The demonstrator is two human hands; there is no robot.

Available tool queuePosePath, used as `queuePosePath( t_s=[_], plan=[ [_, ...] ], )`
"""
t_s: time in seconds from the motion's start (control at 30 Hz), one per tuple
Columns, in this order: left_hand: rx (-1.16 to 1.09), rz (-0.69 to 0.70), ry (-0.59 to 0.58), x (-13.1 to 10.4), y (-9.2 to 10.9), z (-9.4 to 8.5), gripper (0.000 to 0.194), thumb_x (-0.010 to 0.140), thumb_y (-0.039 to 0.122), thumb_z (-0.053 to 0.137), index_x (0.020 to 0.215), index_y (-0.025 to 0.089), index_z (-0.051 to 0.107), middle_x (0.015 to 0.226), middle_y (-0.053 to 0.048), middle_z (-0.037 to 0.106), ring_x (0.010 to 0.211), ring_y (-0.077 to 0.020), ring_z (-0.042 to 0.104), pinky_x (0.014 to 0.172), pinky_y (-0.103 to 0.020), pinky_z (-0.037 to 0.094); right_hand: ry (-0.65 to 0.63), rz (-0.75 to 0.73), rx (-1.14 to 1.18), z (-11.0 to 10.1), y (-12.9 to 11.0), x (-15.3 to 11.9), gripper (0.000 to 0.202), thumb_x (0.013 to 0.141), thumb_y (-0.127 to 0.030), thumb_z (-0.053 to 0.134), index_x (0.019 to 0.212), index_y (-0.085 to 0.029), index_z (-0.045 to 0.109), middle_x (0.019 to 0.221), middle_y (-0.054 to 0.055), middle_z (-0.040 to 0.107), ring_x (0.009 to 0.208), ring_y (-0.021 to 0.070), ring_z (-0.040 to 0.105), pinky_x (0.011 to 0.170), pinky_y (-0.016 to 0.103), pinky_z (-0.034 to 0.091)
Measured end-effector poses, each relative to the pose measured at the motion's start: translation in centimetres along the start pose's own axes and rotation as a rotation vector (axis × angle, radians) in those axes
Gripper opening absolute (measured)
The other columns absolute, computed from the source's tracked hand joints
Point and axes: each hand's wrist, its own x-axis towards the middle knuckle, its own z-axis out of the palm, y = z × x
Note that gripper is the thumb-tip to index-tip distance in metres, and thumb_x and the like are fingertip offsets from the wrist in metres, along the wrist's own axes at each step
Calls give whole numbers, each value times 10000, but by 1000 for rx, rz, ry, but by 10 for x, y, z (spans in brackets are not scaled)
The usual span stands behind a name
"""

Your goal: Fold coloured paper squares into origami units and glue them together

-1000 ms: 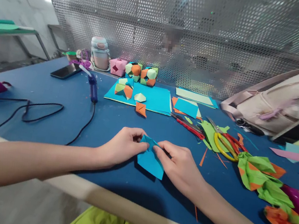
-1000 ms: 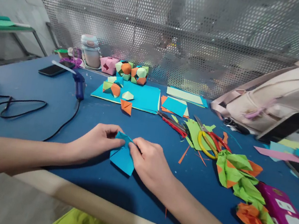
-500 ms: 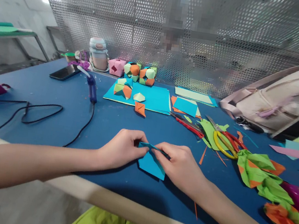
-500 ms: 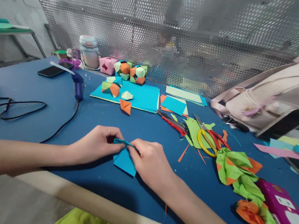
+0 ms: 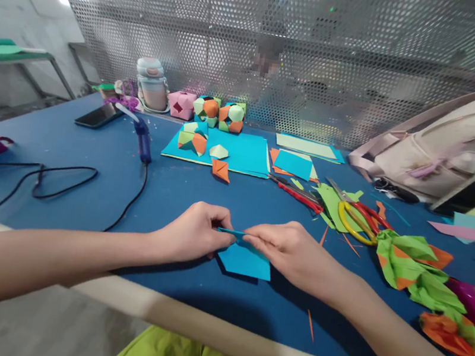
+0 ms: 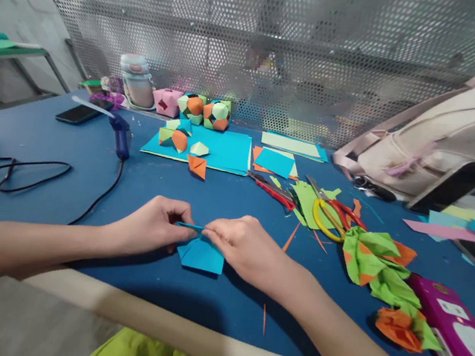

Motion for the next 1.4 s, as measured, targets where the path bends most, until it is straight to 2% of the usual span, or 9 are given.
queuePosePath(
  t_s=[0.13,0.27,0.37,0.47,0.63,0.9,1.13,1.27,1.4],
  plan=[
    [-64,-52,44,4,-1,-3,134,681,207,570,578,157,500,442,49,512,404,-88,505,411,-181,368,-17,120,122,-21,11,-2,265,900,-292,444,857,-206,690,787,9,712,682,142,639,633,244,462],
    [-104,-14,100,7,-4,-3,136,682,205,575,579,156,501,462,44,526,421,-91,531,435,-187,399,203,252,241,-17,11,0,263,863,-384,493,934,-198,665,901,42,714,802,179,665,704,286,500],
    [-76,40,100,7,-4,-1,112,676,200,574,585,153,528,475,51,521,430,-91,536,440,-188,411,301,72,68,0,2,4,229,823,-334,569,993,-203,649,1040,65,682,949,206,623,792,323,459],
    [-60,41,70,6,-2,2,85,660,184,578,587,147,553,477,56,513,434,-86,532,437,-181,406,289,-113,-122,14,-4,6,167,872,-240,505,865,-187,663,894,60,699,853,185,622,773,328,407],
    [-98,13,20,5,2,3,125,661,194,603,562,138,553,477,50,520,424,-74,520,431,-174,401,283,-172,-193,14,0,4,215,891,-218,478,779,-182,658,783,34,703,730,157,616,767,336,377],
    [-220,-24,196,15,0,-13,180,639,215,663,558,137,523,491,28,541,426,-93,530,455,-216,422,483,129,34,-8,4,0,182,813,-296,564,669,-228,652,738,13,703,707,184,632,693,325,462],
    [-274,40,425,24,-12,-7,181,658,242,656,594,139,522,524,50,510,488,-59,450,479,-192,357,464,359,488,22,-5,13,391,743,-412,612,1045,-171,547,817,52,659,679,163,613,567,275,496],
    [-313,21,381,22,-12,1,132,664,216,631,660,144,520,572,58,510,513,-59,449,491,-183,365,453,408,336,36,-7,18,247,769,-274,564,990,-167,549,646,-13,587,566,131,536,528,256,440],
    [-431,-17,267,17,-8,6,226,634,134,597,845,155,517,727,45,555,578,-70,498,520,-187,413,513,308,343,35,-5,18,134,802,-212,498,919,-177,555,735,5,608,641,129,551,603,252,451]
  ],
)
